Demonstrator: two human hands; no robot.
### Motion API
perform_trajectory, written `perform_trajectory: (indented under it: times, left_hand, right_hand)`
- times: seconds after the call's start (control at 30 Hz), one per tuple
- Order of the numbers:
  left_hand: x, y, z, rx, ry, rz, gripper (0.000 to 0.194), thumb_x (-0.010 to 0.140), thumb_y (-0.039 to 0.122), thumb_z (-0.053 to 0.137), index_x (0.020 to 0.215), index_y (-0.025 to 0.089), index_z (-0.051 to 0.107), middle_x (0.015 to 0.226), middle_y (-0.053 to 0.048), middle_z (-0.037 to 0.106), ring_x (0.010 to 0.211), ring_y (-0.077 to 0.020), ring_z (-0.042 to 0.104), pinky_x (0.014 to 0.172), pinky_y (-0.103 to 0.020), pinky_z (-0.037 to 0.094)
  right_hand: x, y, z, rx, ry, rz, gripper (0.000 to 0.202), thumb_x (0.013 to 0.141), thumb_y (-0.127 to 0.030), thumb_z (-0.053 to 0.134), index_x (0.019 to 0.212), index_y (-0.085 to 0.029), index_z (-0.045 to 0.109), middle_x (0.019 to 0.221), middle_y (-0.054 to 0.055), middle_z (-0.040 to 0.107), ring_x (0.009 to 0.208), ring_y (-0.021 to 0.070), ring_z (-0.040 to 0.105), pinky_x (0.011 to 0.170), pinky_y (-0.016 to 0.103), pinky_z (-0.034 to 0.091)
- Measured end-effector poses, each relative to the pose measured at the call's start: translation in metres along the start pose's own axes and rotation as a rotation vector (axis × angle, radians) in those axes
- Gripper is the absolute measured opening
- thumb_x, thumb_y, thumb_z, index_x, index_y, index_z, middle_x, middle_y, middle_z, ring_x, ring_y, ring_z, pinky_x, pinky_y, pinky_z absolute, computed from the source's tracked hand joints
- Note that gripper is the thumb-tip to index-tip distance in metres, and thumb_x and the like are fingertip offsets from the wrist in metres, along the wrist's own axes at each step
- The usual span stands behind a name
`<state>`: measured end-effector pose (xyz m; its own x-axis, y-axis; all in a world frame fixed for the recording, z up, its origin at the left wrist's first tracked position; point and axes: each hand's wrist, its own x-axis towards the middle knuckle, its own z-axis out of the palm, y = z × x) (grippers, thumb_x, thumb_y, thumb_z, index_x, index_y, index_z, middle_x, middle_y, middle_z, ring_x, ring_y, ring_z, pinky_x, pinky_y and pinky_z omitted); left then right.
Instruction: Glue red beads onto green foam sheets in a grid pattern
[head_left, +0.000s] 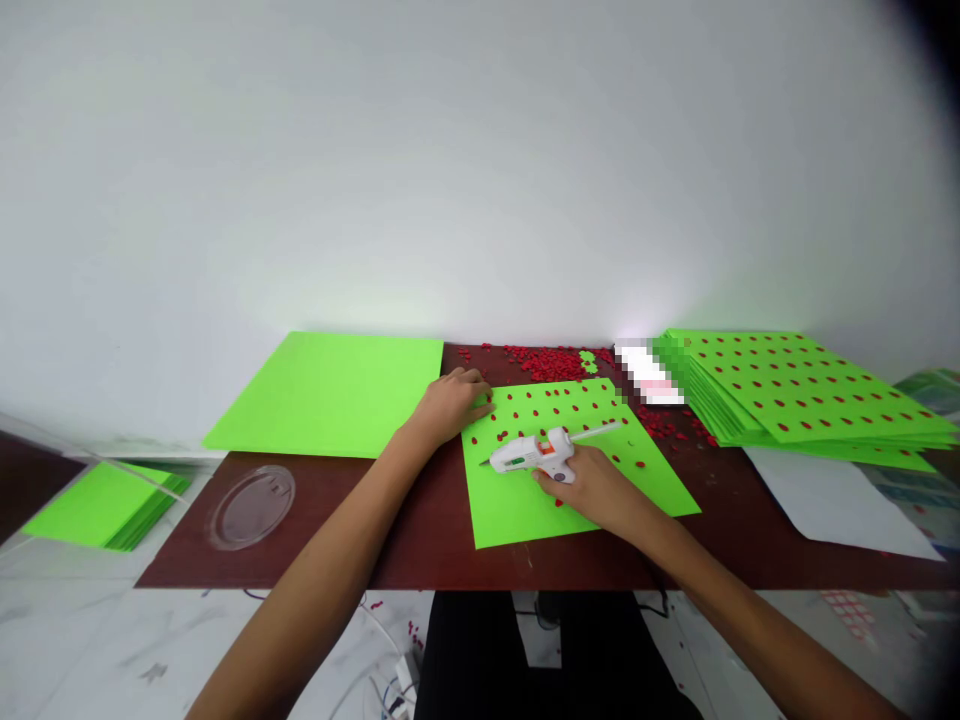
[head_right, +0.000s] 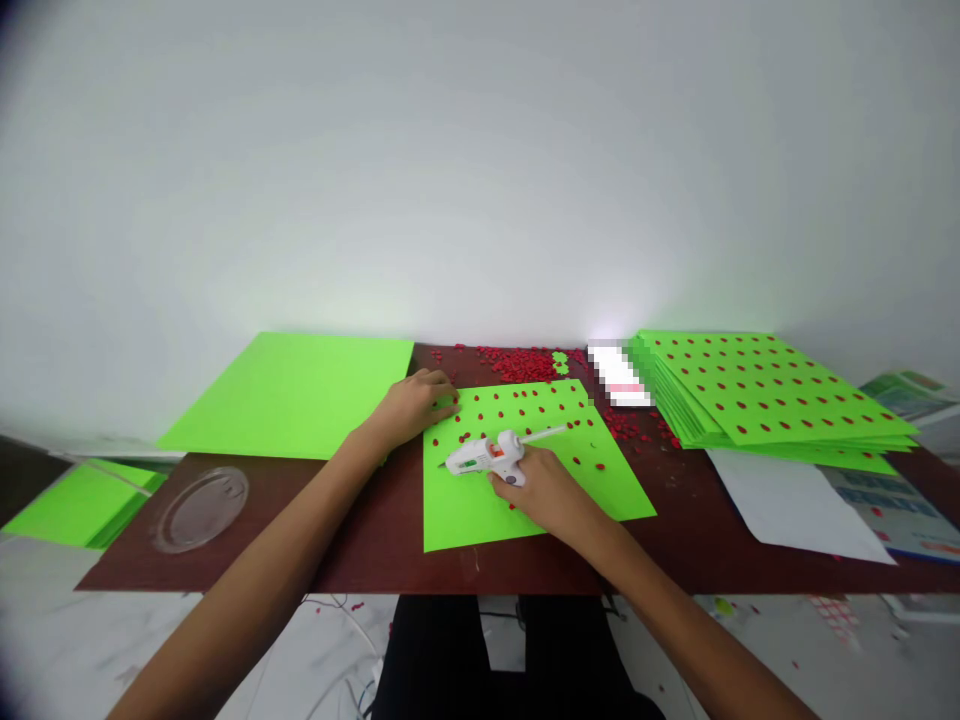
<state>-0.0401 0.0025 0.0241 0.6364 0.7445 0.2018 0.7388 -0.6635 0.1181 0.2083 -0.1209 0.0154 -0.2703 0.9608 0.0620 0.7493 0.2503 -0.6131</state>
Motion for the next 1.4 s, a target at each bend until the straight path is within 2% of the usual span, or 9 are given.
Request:
perform_trajectory:
  times: [0.6, 0.8, 1.03, 1.4]
  left_hand:
    - [0.0, -0.001, 0.002, -0.007, 0.002, -0.002, 0.023, 0.101, 0.037, 0.063, 0.113, 0.021, 0.074, 0.116, -0.009, 0.068, 0.105, -0.0258, 0.062, 0.085, -0.035, 0.051]
    - [0.0, -0.001, -0.001, -0.014, -0.005, 0.0, 0.02, 0.101, 0.034, 0.064, 0.113, 0.021, 0.074, 0.117, -0.009, 0.069, 0.106, -0.025, 0.062, 0.085, -0.033, 0.051]
    - [0.0, 0.0, -0.001, -0.016, -0.001, -0.002, 0.02, 0.101, 0.034, 0.063, 0.113, 0.021, 0.074, 0.116, -0.009, 0.069, 0.106, -0.0253, 0.062, 0.086, -0.034, 0.052]
    - [0.0, -0.002, 0.003, -0.022, 0.012, -0.005, 0.02, 0.101, 0.034, 0.064, 0.113, 0.021, 0.074, 0.116, -0.009, 0.069, 0.106, -0.0254, 0.062, 0.085, -0.034, 0.052]
  right_hand:
    - [-0.001, 0.002, 0.001, -0.042, -0.007, 0.003, 0.017, 0.088, -0.031, 0.063, 0.084, -0.02, 0.076, 0.08, 0.008, 0.077, 0.071, 0.024, 0.069, 0.069, 0.031, 0.047]
    - [-0.002, 0.001, -0.006, 0.012, -0.016, 0.018, 0.018, 0.087, -0.036, 0.068, 0.082, -0.021, 0.076, 0.078, 0.007, 0.077, 0.068, 0.0221, 0.067, 0.069, 0.031, 0.048]
    - [0.002, 0.0, -0.004, 0.026, 0.004, 0.032, 0.019, 0.086, -0.038, 0.07, 0.082, -0.021, 0.077, 0.077, 0.006, 0.076, 0.067, 0.0208, 0.065, 0.067, 0.03, 0.048]
    - [-0.011, 0.002, -0.011, 0.051, -0.005, 0.049, 0.024, 0.085, -0.042, 0.067, 0.081, -0.019, 0.076, 0.07, 0.006, 0.073, 0.064, 0.0222, 0.063, 0.065, 0.031, 0.047]
